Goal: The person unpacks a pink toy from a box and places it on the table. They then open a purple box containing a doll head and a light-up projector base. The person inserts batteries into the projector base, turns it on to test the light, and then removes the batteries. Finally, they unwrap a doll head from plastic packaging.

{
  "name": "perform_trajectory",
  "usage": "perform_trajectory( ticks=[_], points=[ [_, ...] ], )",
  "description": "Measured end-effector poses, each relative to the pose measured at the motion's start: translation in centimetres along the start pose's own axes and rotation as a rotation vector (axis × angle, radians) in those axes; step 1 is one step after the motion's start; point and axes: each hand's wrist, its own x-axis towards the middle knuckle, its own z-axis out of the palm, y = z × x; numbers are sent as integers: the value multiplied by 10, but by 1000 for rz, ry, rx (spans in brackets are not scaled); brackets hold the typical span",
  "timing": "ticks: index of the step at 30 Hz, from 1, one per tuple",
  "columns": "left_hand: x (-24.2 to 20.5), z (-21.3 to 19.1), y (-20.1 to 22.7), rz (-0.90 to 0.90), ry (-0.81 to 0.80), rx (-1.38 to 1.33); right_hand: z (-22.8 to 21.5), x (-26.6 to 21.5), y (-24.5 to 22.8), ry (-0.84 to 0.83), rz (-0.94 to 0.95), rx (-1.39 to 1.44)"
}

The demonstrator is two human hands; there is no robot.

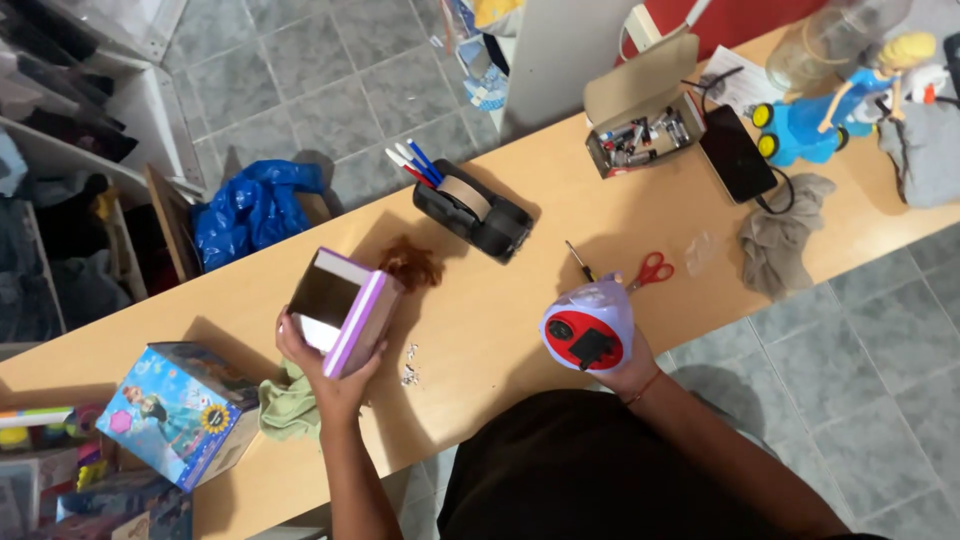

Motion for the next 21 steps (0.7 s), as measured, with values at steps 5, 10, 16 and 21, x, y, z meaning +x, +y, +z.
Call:
perform_trajectory(
  ticks=[5, 10, 16, 21],
  points=[
    [2, -13, 19, -66, -16, 110, -6, -2, 8, 11, 53, -17],
    [-5, -19, -4, -97, 34, 203, -10, 2, 15, 6, 113, -35],
    [-40, -6, 1, -16, 225, 146, -12, 10, 22, 4, 184, -56],
    [-83, 36, 47, -7, 185, 104, -9, 29, 31, -4, 218, -62]
  ],
)
